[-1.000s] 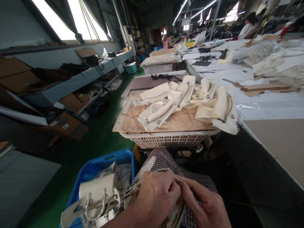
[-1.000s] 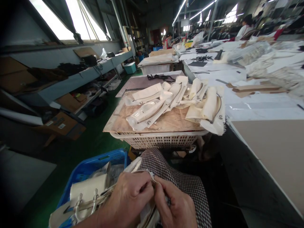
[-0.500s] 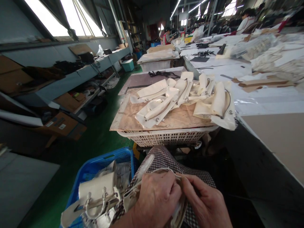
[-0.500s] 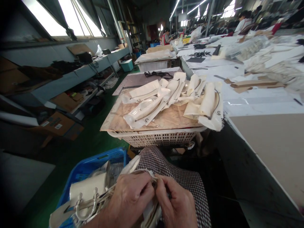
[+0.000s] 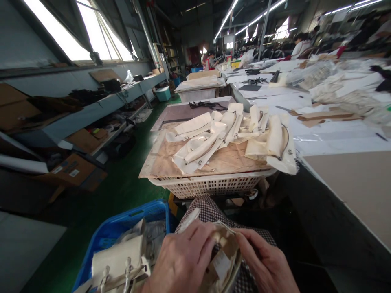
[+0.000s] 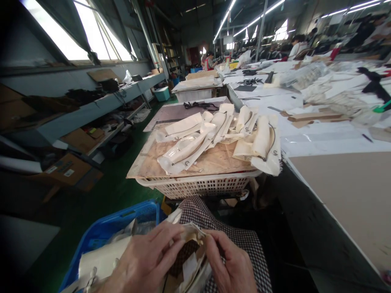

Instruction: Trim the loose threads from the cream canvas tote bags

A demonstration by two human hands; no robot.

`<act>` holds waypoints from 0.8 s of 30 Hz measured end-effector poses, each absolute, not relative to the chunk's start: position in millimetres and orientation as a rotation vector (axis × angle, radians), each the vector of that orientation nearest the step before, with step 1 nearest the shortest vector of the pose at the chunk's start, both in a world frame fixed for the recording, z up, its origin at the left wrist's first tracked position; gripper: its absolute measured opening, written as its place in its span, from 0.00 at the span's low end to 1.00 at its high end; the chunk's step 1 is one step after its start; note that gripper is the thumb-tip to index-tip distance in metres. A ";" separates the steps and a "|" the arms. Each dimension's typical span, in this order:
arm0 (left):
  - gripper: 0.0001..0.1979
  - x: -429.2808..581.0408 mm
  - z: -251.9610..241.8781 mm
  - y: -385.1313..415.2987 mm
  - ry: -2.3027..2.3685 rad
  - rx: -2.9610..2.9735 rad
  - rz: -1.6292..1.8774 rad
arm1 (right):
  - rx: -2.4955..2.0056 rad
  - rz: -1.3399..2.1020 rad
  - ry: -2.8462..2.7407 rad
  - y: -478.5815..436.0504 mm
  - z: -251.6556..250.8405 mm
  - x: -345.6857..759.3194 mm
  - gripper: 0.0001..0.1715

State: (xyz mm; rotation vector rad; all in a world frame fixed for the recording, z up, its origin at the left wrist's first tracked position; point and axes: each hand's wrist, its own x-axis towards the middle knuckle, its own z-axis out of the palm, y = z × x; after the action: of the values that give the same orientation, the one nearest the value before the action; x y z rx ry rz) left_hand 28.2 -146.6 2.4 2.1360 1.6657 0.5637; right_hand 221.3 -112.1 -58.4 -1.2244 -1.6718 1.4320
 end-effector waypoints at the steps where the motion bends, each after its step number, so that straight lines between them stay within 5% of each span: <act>1: 0.10 24.5 3.6 -145.3 1.648 2.214 0.612 | -1.221 1.436 -1.671 -112.0 -58.0 220.5 0.19; 16: 0.06 14.2 -4.6 -118.1 1.470 2.272 0.534 | -1.204 1.204 -1.832 -121.6 -52.3 216.4 0.17; 24: 0.04 16.2 2.8 -113.9 1.547 2.105 0.300 | -1.122 0.496 -2.058 -116.5 -59.9 212.5 0.14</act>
State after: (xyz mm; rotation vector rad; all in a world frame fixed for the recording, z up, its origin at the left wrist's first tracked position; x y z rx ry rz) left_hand 16.2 -113.9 2.8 2.1052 1.5466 0.3002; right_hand 212.5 -116.5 -59.9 -1.1220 -2.0576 0.4957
